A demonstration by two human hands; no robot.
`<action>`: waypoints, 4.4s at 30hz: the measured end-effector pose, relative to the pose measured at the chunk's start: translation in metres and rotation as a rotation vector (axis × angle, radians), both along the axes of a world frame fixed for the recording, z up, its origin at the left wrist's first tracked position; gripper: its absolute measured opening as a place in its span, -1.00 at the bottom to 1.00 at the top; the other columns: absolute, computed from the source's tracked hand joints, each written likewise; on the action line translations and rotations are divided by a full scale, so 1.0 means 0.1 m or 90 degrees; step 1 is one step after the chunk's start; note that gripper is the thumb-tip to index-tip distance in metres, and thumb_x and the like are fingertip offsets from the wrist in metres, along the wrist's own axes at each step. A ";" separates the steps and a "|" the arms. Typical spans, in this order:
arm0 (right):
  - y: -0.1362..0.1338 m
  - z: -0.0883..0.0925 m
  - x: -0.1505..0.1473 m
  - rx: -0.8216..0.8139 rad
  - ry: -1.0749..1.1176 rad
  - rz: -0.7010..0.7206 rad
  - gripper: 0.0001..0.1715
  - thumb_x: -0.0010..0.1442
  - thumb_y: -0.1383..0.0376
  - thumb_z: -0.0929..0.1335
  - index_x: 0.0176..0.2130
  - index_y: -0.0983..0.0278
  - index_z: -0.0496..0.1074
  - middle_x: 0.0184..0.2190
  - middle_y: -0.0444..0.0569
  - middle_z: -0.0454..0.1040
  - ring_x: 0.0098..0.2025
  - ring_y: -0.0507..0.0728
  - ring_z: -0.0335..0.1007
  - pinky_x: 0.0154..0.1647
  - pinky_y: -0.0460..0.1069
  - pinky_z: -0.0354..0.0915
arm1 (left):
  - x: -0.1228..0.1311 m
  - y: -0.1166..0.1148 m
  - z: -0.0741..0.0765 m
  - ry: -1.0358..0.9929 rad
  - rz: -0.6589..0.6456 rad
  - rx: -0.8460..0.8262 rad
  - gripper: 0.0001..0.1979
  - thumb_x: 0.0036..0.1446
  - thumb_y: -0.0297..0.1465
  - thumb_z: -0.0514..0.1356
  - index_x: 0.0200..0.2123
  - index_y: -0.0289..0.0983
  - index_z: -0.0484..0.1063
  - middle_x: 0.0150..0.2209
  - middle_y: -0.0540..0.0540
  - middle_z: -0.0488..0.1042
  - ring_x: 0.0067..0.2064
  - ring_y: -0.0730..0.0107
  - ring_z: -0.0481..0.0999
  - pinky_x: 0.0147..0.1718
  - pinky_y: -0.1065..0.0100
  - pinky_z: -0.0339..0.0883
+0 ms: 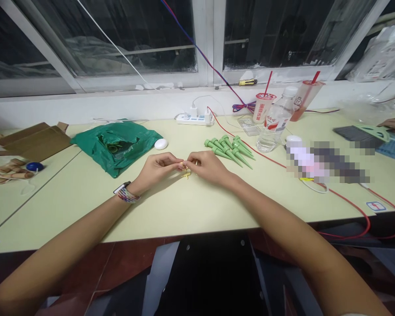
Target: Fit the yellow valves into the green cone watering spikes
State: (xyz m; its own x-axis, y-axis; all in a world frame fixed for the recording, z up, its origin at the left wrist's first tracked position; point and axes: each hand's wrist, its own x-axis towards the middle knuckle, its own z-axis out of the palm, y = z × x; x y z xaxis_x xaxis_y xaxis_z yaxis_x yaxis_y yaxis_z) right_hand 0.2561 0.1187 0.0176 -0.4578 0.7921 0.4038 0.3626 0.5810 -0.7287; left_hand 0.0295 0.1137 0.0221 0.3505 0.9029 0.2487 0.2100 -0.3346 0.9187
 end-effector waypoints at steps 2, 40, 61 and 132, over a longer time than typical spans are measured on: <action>0.00 -0.01 -0.02 -0.004 0.034 -0.001 -0.82 0.28 0.18 0.42 -0.26 0.25 0.51 -0.39 -0.13 0.54 -0.46 0.01 0.36 -0.40 -0.08 0.17 | 0.00 0.00 0.00 0.004 -0.003 -0.002 -0.66 0.11 -0.13 0.44 -0.26 -0.30 0.63 -0.24 -0.20 0.71 -0.19 0.18 0.71 -0.16 0.25 0.57; -0.10 0.10 -0.10 -0.243 0.227 0.019 -0.74 0.10 0.20 0.49 -0.27 0.22 0.39 -0.28 -0.11 0.45 -0.41 0.06 0.50 -0.53 -0.06 0.46 | 0.01 0.00 0.02 -0.011 0.003 0.009 -0.66 0.12 -0.11 0.43 -0.23 -0.28 0.60 -0.22 -0.19 0.70 -0.21 0.19 0.72 -0.15 0.19 0.62; 0.17 0.04 0.14 -0.040 -0.062 -0.127 -0.91 0.07 0.39 0.39 -0.36 0.28 0.54 -0.38 -0.08 0.54 -0.39 0.06 0.38 -0.31 -0.04 0.23 | -0.01 0.06 0.00 0.229 0.035 0.212 -0.84 0.26 -0.27 0.27 -0.26 -0.19 0.64 -0.20 -0.10 0.64 -0.15 0.25 0.59 -0.09 0.23 0.41; 0.05 0.03 0.08 0.061 -0.175 -0.140 -0.77 0.35 0.32 0.29 -0.34 0.25 0.48 -0.33 -0.04 0.53 -0.33 0.10 0.35 -0.27 0.01 0.16 | -0.63 0.43 0.09 0.587 0.275 0.225 -0.76 0.21 -0.33 0.07 -0.24 -0.24 0.53 -0.19 -0.24 0.58 -0.18 0.06 0.55 -0.23 0.21 0.32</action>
